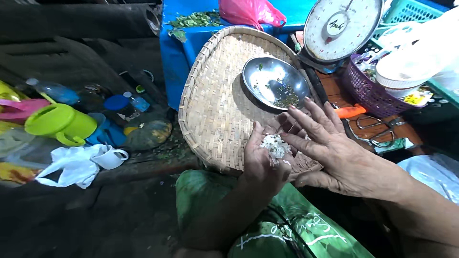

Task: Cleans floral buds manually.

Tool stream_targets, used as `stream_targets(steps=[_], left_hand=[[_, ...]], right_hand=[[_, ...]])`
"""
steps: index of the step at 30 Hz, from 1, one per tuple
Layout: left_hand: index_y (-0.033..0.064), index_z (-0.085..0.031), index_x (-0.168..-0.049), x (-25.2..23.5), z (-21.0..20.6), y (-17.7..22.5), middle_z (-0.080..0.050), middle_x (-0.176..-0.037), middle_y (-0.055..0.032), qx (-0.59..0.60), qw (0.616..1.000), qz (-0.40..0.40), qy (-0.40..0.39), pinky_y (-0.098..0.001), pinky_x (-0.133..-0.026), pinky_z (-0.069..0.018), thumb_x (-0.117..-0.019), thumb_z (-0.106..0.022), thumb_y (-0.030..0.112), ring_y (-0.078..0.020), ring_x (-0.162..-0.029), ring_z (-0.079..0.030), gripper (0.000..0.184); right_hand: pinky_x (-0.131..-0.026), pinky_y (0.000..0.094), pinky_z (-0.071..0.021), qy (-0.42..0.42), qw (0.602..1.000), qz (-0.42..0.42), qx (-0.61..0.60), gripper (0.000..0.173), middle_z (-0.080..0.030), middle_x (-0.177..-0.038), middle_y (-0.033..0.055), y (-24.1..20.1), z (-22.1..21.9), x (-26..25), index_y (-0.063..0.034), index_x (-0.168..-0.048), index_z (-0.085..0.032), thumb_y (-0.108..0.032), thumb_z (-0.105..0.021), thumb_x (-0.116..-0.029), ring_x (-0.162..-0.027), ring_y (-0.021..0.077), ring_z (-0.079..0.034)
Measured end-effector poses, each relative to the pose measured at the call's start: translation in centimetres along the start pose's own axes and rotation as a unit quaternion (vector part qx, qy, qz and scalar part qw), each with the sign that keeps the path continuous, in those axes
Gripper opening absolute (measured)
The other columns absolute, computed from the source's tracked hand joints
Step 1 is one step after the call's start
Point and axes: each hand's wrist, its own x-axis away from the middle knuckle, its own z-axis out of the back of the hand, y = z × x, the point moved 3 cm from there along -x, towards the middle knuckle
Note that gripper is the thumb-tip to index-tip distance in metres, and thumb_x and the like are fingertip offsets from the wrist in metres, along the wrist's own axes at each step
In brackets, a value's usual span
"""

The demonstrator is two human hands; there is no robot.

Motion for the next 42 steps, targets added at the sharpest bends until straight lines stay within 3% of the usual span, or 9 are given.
stream_targets(steps=[4,8,10,15,21,29,33,42], left_hand=[[0.0084,-0.062,-0.125,0.0,-0.6,-0.2,-0.068,-0.115,-0.0100,0.001,1.000,0.004,0.016,-0.0344,-0.091,-0.0552,-0.1041,-0.013,0.059,-0.0200,-0.106,-0.067,0.074],[0.0074,-0.062,-0.123,-0.1,-0.5,-0.3,-0.067,-0.114,-0.0104,0.015,0.999,-0.006,0.038,-0.0359,-0.091,-0.0550,-0.1036,-0.014,0.061,-0.0210,-0.108,-0.066,0.074],[0.0058,-0.062,-0.118,-0.2,-0.3,-0.3,-0.067,-0.112,-0.0107,0.032,0.999,-0.010,0.037,-0.0350,-0.091,-0.0550,-0.1033,-0.017,0.062,-0.0209,-0.107,-0.066,0.074],[0.0050,-0.058,-0.130,-0.2,-0.1,-0.4,-0.064,-0.122,-0.0121,0.043,0.999,0.007,0.006,-0.0360,-0.097,-0.0519,-0.1022,-0.017,0.064,-0.0216,-0.116,-0.062,0.076],[0.0053,-0.055,-0.133,-0.2,-0.3,-0.5,-0.063,-0.127,-0.0115,0.006,1.000,-0.001,-0.007,-0.0352,-0.099,-0.0509,-0.1028,-0.013,0.063,-0.0201,-0.118,-0.061,0.077],[0.0067,-0.060,-0.127,0.0,-0.4,-0.6,-0.066,-0.120,-0.0102,-0.021,1.000,-0.005,0.010,-0.0339,-0.093,-0.0532,-0.1037,-0.015,0.062,-0.0177,-0.111,-0.064,0.075],[0.0063,-0.058,-0.130,0.0,-0.3,-0.6,-0.065,-0.122,-0.0111,-0.027,1.000,0.005,-0.008,-0.0358,-0.096,-0.0524,-0.1039,-0.016,0.060,-0.0190,-0.113,-0.063,0.074],[0.0052,-0.061,-0.120,0.0,-0.4,-0.8,-0.066,-0.115,-0.0104,-0.003,0.999,0.034,-0.028,-0.0367,-0.097,-0.0520,-0.1038,-0.020,0.060,-0.0193,-0.110,-0.064,0.070]], right_hand=[[-0.119,0.0735,-0.0098,0.065,0.998,0.005,-0.015,0.047,-0.041,-0.159,0.0209,0.3,0.2,-0.2,-0.0142,-0.134,-0.067,-0.047,-0.049,-0.1058,-0.153,0.0442,-0.023],[-0.122,0.0703,-0.0106,0.107,0.993,0.016,-0.048,0.024,-0.061,-0.143,0.0140,0.4,0.1,-0.3,-0.0096,-0.101,-0.077,-0.021,-0.056,-0.1026,-0.150,0.0404,-0.033],[-0.122,0.0693,-0.0098,0.112,0.992,0.015,-0.056,0.023,-0.065,-0.136,0.0127,0.4,0.0,-0.3,-0.0086,-0.095,-0.076,-0.017,-0.056,-0.1012,-0.149,0.0391,-0.036],[-0.121,0.0714,-0.0118,0.111,0.992,0.005,-0.053,0.023,-0.067,-0.134,0.0122,0.8,-0.4,-0.5,-0.0082,-0.092,-0.076,-0.016,-0.057,-0.1002,-0.148,0.0398,-0.038],[-0.120,0.0724,-0.0143,0.110,0.993,-0.006,-0.046,0.023,-0.066,-0.135,0.0122,1.0,-0.9,-0.6,-0.0084,-0.096,-0.077,-0.020,-0.058,-0.1008,-0.146,0.0396,-0.040],[-0.119,0.0721,-0.0152,0.109,0.992,-0.005,-0.063,0.021,-0.067,-0.133,0.0126,1.1,-1.4,-0.7,-0.0080,-0.094,-0.076,-0.018,-0.059,-0.0998,-0.146,0.0393,-0.041],[-0.120,0.0713,-0.0153,0.115,0.991,-0.002,-0.073,0.021,-0.068,-0.130,0.0123,1.1,-1.2,-0.7,-0.0075,-0.093,-0.075,-0.016,-0.057,-0.0997,-0.145,0.0388,-0.042],[-0.121,0.0692,-0.0158,0.152,0.984,0.000,-0.091,0.021,-0.069,-0.128,0.0135,0.9,-0.7,-0.7,-0.0049,-0.092,-0.074,-0.012,-0.056,-0.0991,-0.144,0.0371,-0.045]])
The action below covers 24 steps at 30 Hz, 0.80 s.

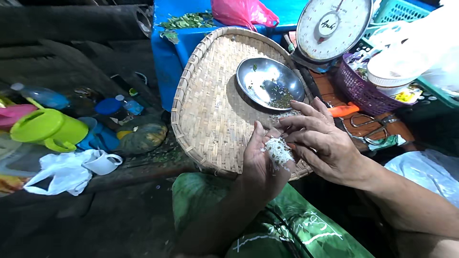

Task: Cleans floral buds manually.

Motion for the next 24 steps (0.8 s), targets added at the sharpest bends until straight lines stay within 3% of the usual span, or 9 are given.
stream_targets(steps=[4,10,14,16,20,24], left_hand=[[0.0049,-0.056,-0.133,0.0,0.0,0.3,-0.063,-0.128,-0.0119,0.009,1.000,-0.016,0.006,-0.0393,-0.103,-0.0492,-0.1042,-0.015,0.059,-0.0220,-0.119,-0.062,0.074],[0.0037,-0.054,-0.135,-0.2,0.1,0.4,-0.062,-0.131,-0.0148,-0.029,0.998,-0.041,0.049,-0.0449,-0.107,-0.0466,-0.1034,-0.006,0.060,-0.0272,-0.124,-0.060,0.081],[0.0042,-0.050,-0.140,-0.1,0.0,0.2,-0.059,-0.135,-0.0147,-0.025,0.999,-0.013,0.038,-0.0455,-0.110,-0.0434,-0.1030,-0.007,0.062,-0.0266,-0.128,-0.057,0.081],[0.0060,-0.056,-0.134,0.1,-0.2,0.2,-0.063,-0.128,-0.0129,-0.015,0.999,-0.001,0.038,-0.0422,-0.104,-0.0484,-0.1030,-0.012,0.063,-0.0244,-0.120,-0.061,0.078],[0.0054,-0.060,-0.128,0.1,0.0,0.1,-0.065,-0.123,-0.0103,-0.007,1.000,0.010,-0.009,-0.0360,-0.101,-0.0503,-0.1033,-0.018,0.061,-0.0191,-0.116,-0.063,0.074],[0.0081,-0.065,-0.097,0.1,0.1,-0.1,-0.068,-0.094,-0.0064,-0.003,1.000,0.004,0.026,-0.0329,-0.085,-0.0557,-0.1026,-0.026,0.063,-0.0149,-0.093,-0.067,0.068]], right_hand=[[-0.122,0.0685,-0.0164,-0.004,1.000,-0.009,0.010,0.022,-0.069,-0.129,0.0127,0.0,1.5,-0.3,-0.0060,-0.097,-0.076,-0.016,-0.056,-0.1004,-0.144,0.0375,-0.044],[-0.122,0.0690,-0.0125,-0.061,0.996,-0.024,0.060,0.024,-0.069,-0.128,0.0109,-0.6,4.3,-0.4,-0.0083,-0.095,-0.076,-0.018,-0.054,-0.0994,-0.146,0.0374,-0.041],[-0.120,0.0720,-0.0121,-0.082,0.994,-0.029,0.073,0.026,-0.067,-0.133,0.0089,-0.7,3.8,-0.2,-0.0121,-0.103,-0.078,-0.020,-0.053,-0.0995,-0.147,0.0390,-0.039],[-0.120,0.0721,-0.0131,-0.060,0.997,-0.018,0.054,0.024,-0.069,-0.130,0.0104,-0.6,3.0,-0.3,-0.0100,-0.102,-0.077,-0.018,-0.055,-0.0996,-0.146,0.0394,-0.041],[-0.120,0.0717,-0.0148,-0.048,0.998,-0.007,0.034,0.021,-0.069,-0.129,0.0112,-0.6,1.4,-0.2,-0.0085,-0.096,-0.075,-0.016,-0.056,-0.0996,-0.145,0.0387,-0.042],[-0.120,0.0713,-0.0162,-0.048,0.998,-0.009,0.026,0.024,-0.067,-0.132,0.0127,-0.5,0.4,-0.1,-0.0082,-0.102,-0.077,-0.020,-0.056,-0.1013,-0.145,0.0390,-0.042]])
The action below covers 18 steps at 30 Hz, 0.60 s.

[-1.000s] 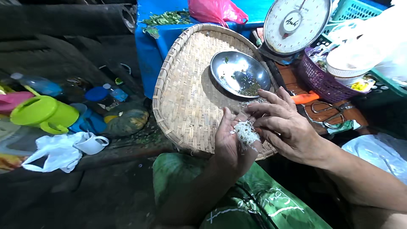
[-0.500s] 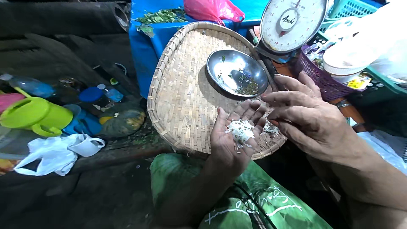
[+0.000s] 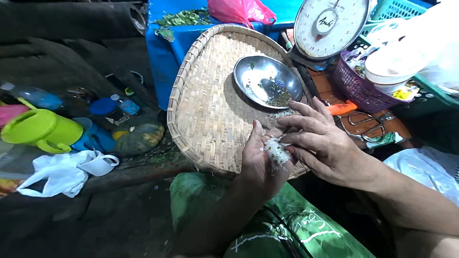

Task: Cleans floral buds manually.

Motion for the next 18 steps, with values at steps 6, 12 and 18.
stream_targets(steps=[6,12,18], left_hand=[[0.0104,-0.066,-0.100,0.1,0.3,-0.1,-0.068,-0.095,-0.0052,-0.023,0.999,0.027,-0.008,-0.0319,-0.086,-0.0549,-0.1009,-0.023,0.068,-0.0137,-0.094,-0.067,0.071],[0.0088,-0.066,-0.103,0.1,0.1,0.0,-0.069,-0.098,-0.0069,-0.010,1.000,0.024,-0.009,-0.0326,-0.087,-0.0555,-0.1017,-0.029,0.065,-0.0150,-0.096,-0.068,0.067],[0.0057,-0.055,-0.135,-0.2,-0.3,0.3,-0.063,-0.129,-0.0124,-0.013,1.000,-0.005,0.010,-0.0407,-0.104,-0.0490,-0.1027,-0.014,0.064,-0.0228,-0.121,-0.061,0.078]], right_hand=[[-0.120,0.0717,-0.0167,-0.010,1.000,0.004,-0.006,0.025,-0.067,-0.132,0.0127,0.0,-1.2,0.1,-0.0081,-0.105,-0.077,-0.022,-0.057,-0.1025,-0.145,0.0382,-0.043],[-0.121,0.0700,-0.0166,0.012,1.000,0.000,-0.027,0.022,-0.068,-0.130,0.0134,0.1,-0.6,-0.1,-0.0058,-0.098,-0.076,-0.015,-0.056,-0.1001,-0.145,0.0375,-0.043],[-0.122,0.0691,-0.0147,-0.017,1.000,-0.007,0.012,0.024,-0.067,-0.133,0.0109,0.0,2.1,-0.1,-0.0086,-0.096,-0.076,-0.019,-0.055,-0.1005,-0.147,0.0379,-0.040]])
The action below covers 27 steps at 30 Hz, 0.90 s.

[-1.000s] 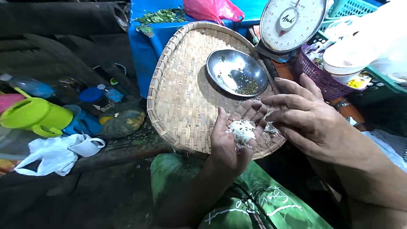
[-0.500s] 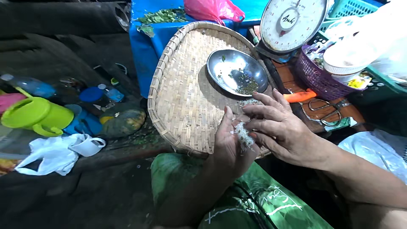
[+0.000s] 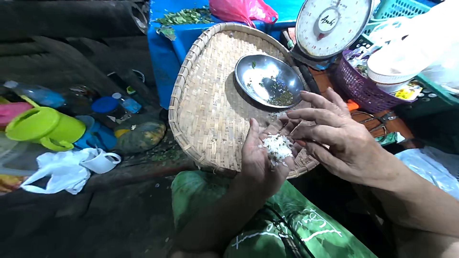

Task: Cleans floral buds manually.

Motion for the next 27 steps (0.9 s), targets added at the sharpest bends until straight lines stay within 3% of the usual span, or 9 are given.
stream_targets(steps=[3,5,9,12,16,18,21,24,27], left_hand=[[0.0039,-0.051,-0.138,-0.2,-0.1,-0.1,-0.062,-0.129,-0.0142,-0.027,0.999,-0.017,0.032,-0.0392,-0.102,-0.0496,-0.1018,-0.005,0.064,-0.0237,-0.120,-0.061,0.084],[0.0037,-0.050,-0.139,-0.2,-0.1,-0.1,-0.061,-0.133,-0.0140,-0.019,0.999,-0.016,0.048,-0.0392,-0.104,-0.0481,-0.1014,-0.006,0.065,-0.0239,-0.123,-0.060,0.085],[0.0056,-0.053,-0.136,-0.2,0.1,0.0,-0.064,-0.123,-0.0126,-0.012,0.999,-0.020,0.029,-0.0366,-0.095,-0.0530,-0.1019,-0.008,0.064,-0.0222,-0.113,-0.064,0.081],[0.0075,-0.059,-0.126,0.0,0.3,0.0,-0.067,-0.116,-0.0099,0.022,1.000,-0.002,0.011,-0.0344,-0.091,-0.0547,-0.1009,-0.017,0.067,-0.0191,-0.108,-0.066,0.077],[0.0118,-0.067,-0.105,0.4,0.5,0.1,-0.070,-0.095,-0.0054,0.022,1.000,-0.006,-0.001,-0.0307,-0.077,-0.0584,-0.0995,-0.029,0.069,-0.0132,-0.089,-0.070,0.070],[0.0098,-0.066,-0.109,0.4,0.3,0.1,-0.070,-0.100,-0.0078,0.020,1.000,-0.016,0.003,-0.0339,-0.084,-0.0576,-0.1003,-0.029,0.067,-0.0157,-0.095,-0.069,0.069],[0.0090,-0.062,-0.122,0.3,0.3,0.0,-0.068,-0.113,-0.0091,-0.012,0.999,-0.038,0.001,-0.0352,-0.094,-0.0540,-0.1039,-0.020,0.061,-0.0163,-0.107,-0.066,0.069],[0.0087,-0.060,-0.124,0.3,0.2,0.0,-0.067,-0.115,-0.0090,0.020,0.999,-0.038,0.012,-0.0341,-0.095,-0.0535,-0.1063,-0.023,0.054,-0.0165,-0.109,-0.065,0.061],[0.0063,-0.057,-0.129,0.2,0.2,0.1,-0.064,-0.124,-0.0099,0.039,0.998,-0.044,0.008,-0.0358,-0.102,-0.0499,-0.1071,-0.023,0.052,-0.0181,-0.118,-0.061,0.061]], right_hand=[[-0.119,0.0724,-0.0121,-0.094,0.994,-0.013,0.051,0.027,-0.068,-0.132,0.0053,0.3,0.6,0.5,-0.0156,-0.099,-0.077,-0.025,-0.052,-0.1013,-0.147,0.0369,-0.039],[-0.118,0.0738,-0.0122,-0.128,0.989,-0.016,0.074,0.031,-0.067,-0.133,0.0067,0.4,0.7,0.8,-0.0182,-0.103,-0.078,-0.031,-0.050,-0.1029,-0.147,0.0390,-0.039],[-0.118,0.0740,-0.0134,-0.090,0.994,0.009,0.059,0.029,-0.063,-0.140,0.0105,-0.4,0.2,0.6,-0.0147,-0.107,-0.077,-0.027,-0.050,-0.1034,-0.147,0.0409,-0.038],[-0.118,0.0752,-0.0117,-0.084,0.996,0.025,0.035,0.032,-0.055,-0.150,0.0144,-1.2,-0.6,0.6,-0.0150,-0.117,-0.076,-0.028,-0.049,-0.1048,-0.151,0.0426,-0.030],[-0.116,0.0776,-0.0079,-0.134,0.988,0.041,0.058,0.049,-0.038,-0.161,0.0203,-1.7,-2.2,0.7,-0.0245,-0.144,-0.060,-0.051,-0.043,-0.1064,-0.154,0.0460,-0.021],[-0.114,0.0791,-0.0057,-0.161,0.982,0.044,0.092,0.064,-0.029,-0.165,0.0231,-1.5,-3.0,0.9,-0.0281,-0.154,-0.048,-0.065,-0.040,-0.1017,-0.154,0.0489,-0.015],[-0.115,0.0784,-0.0086,-0.166,0.979,0.039,0.114,0.083,-0.028,-0.166,0.0231,-0.6,-4.0,1.1,-0.0247,-0.157,-0.043,-0.078,-0.035,-0.0945,-0.154,0.0493,-0.016],[-0.115,0.0789,-0.0064,-0.165,0.979,0.031,0.113,0.089,-0.025,-0.166,0.0240,-0.2,-3.8,1.0,-0.0240,-0.161,-0.037,-0.081,-0.032,-0.0930,-0.155,0.0489,-0.013],[-0.116,0.0786,-0.0055,-0.154,0.981,0.024,0.114,0.092,-0.025,-0.166,0.0247,0.2,-3.5,0.9,-0.0214,-0.160,-0.038,-0.082,-0.031,-0.0921,-0.155,0.0490,-0.013]])
